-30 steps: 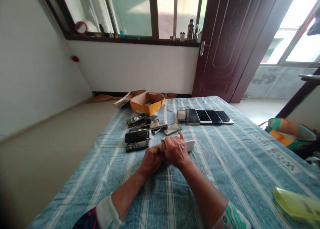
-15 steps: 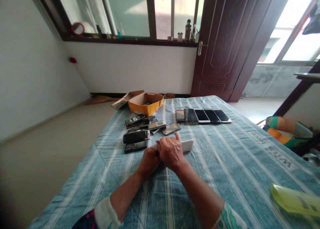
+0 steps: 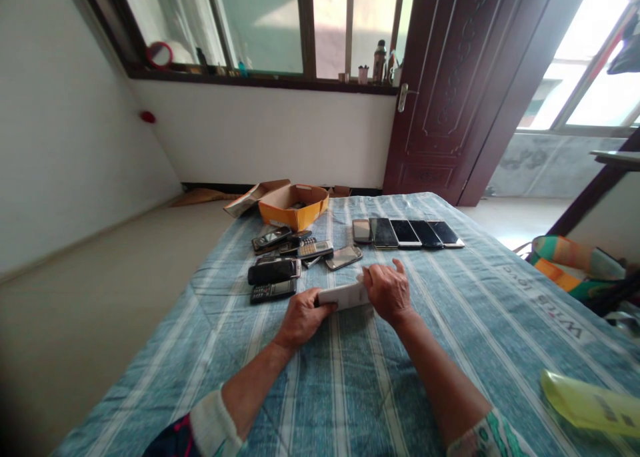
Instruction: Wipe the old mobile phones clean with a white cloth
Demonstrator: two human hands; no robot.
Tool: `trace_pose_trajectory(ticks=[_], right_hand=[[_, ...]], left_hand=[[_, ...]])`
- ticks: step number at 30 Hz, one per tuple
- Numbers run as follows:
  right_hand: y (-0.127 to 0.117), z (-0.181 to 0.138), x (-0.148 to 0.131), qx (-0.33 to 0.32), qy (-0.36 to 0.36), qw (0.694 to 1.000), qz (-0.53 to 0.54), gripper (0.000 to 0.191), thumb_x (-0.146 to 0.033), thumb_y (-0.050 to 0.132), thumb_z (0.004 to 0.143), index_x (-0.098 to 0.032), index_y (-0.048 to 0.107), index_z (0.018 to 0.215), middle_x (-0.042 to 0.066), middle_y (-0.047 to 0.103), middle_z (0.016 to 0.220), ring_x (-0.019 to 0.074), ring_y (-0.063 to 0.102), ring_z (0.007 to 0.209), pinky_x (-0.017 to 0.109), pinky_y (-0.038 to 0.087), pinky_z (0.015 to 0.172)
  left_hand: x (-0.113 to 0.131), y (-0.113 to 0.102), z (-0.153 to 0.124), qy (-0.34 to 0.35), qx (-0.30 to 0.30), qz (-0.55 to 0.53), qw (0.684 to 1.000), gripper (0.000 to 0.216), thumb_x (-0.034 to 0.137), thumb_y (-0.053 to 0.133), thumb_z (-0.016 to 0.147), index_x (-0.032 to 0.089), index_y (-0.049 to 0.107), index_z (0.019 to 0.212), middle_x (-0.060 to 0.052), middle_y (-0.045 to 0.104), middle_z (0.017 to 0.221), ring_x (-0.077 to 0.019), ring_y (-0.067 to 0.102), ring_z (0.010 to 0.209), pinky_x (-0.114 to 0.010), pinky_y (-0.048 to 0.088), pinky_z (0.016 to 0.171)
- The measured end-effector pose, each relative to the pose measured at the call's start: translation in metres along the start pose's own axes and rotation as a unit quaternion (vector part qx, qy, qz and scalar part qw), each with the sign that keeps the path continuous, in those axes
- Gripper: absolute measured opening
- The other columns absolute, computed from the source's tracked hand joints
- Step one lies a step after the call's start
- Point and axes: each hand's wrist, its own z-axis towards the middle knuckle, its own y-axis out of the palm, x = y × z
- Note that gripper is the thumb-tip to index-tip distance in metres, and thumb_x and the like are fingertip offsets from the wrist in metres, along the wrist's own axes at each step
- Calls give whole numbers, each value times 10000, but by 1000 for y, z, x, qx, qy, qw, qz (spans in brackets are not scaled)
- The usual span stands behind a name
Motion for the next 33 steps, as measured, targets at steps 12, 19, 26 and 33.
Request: trace_pose_trajectory(ticks=[12,19,26,33], right_hand=[[0,10,-73,-1,-41,997,70,345,-269,405,947,-205,541,636,-12,576,572,137,508,574,352,282,977],[-3,2,-27,-10,-27,999,37,368,-273,393,960,-195,542,632,-16,567,564,126,502,570,344,277,977],[-2,4,-41,-10,9,999,40,353,-274,423,945,-195,546,623,-5,589,563,137,507,564,346,282,956],[3,16,-92,-23,-33,996,81,326,-287,434,938,-203,553,647,-5,598,583,145,517,582,362,275,968]], left_hand=[[3,-1,-1,23,-9,-2,1000,141,229,562,691,177,516,569,56,475,573,-108,442,585,-216,345,581],[-3,0,0,6,0,5,1000,176,254,621,652,185,491,554,63,443,557,-109,425,562,-219,301,539],[-1,0,1,17,5,4,1000,172,260,618,654,185,502,552,56,475,555,-109,436,559,-217,313,540],[1,0,1,39,3,3,999,211,246,509,747,175,517,548,8,564,549,-118,471,543,-233,336,545]])
